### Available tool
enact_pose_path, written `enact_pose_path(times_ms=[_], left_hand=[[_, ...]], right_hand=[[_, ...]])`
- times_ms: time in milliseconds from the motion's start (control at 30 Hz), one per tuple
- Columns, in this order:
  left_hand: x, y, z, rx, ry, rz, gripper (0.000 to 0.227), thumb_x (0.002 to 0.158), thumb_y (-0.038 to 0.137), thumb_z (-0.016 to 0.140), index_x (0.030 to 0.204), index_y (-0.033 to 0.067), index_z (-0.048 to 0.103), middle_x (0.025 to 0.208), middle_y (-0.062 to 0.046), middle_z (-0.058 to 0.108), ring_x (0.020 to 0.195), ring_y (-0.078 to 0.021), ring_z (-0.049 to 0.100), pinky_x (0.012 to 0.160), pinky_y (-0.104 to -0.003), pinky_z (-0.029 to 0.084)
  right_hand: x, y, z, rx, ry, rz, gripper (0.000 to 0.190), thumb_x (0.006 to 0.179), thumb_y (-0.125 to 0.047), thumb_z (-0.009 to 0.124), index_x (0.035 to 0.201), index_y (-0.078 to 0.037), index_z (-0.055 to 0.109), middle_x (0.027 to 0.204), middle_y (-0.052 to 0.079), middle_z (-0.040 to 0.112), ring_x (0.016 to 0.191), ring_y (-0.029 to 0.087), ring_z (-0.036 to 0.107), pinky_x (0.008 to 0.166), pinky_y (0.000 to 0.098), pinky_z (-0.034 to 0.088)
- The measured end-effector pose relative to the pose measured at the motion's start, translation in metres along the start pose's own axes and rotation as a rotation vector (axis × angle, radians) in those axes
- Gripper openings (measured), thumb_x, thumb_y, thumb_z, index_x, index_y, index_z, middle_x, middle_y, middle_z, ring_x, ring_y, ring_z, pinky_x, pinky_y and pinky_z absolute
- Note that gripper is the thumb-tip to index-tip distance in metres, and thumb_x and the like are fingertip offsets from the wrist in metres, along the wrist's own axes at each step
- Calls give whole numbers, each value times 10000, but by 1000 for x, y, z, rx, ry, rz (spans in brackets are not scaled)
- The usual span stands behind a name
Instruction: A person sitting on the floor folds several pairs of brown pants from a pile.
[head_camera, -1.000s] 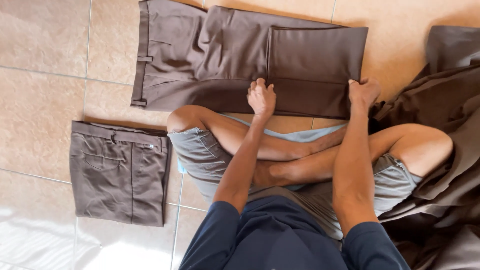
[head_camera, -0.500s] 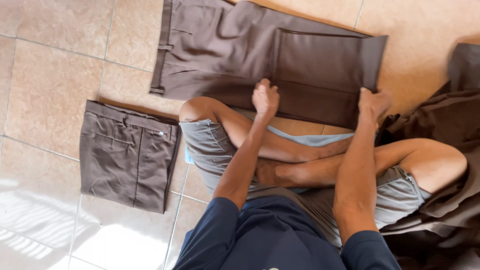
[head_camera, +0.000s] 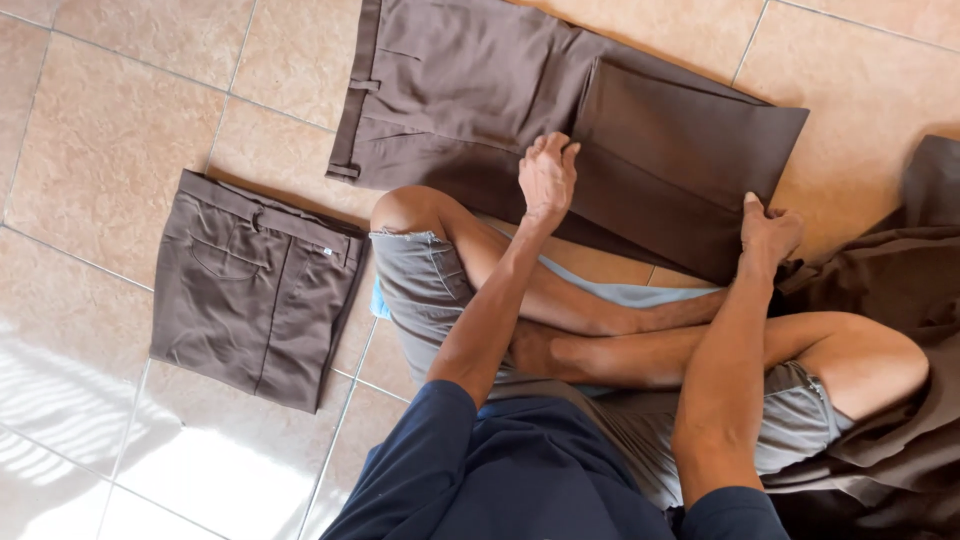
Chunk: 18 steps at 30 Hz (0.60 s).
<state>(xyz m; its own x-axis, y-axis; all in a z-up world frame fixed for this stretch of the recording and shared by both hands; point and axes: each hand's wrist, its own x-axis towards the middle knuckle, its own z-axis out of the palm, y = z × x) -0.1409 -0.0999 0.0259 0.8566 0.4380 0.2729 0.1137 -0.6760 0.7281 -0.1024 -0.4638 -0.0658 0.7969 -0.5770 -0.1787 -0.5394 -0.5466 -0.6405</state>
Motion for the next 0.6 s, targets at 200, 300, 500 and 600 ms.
enact_pose_path(times_ms=[200,300,500,600], left_hand=[[2,-52,5,94,-171,-304,209,891,229,714,992,49,681,965,-146,737,811,-351,705,752,-458,562],[-5,-58,10,25,-86,-265,200,910,223,670,966,32,653,932,-134,684,763,-342,658,716,-454,528],[-9,-55,7,70,-43,-250,216,875,212,733,1003,64,643,953,-126,663,781,-345,670,732,-463,557],[-8,-55,2,38,-88,-265,227,882,207,688,1053,57,699,960,-142,695,819,-366,678,753,-464,546]], right_hand=[[-30,-35,-16,45,-49,-7,482,958,-480,834,913,-52,617,869,35,638,722,154,603,738,286,559],[-32,-36,-11,-44,-104,-53,374,931,-342,826,1015,2,706,923,135,745,776,223,709,754,329,594],[-11,-8,6,-4,17,-18,238,892,-212,817,879,-74,624,862,79,697,714,208,659,725,339,588],[2,11,19,-44,58,-144,267,885,-239,817,837,-47,637,797,115,695,667,261,656,701,370,586]])
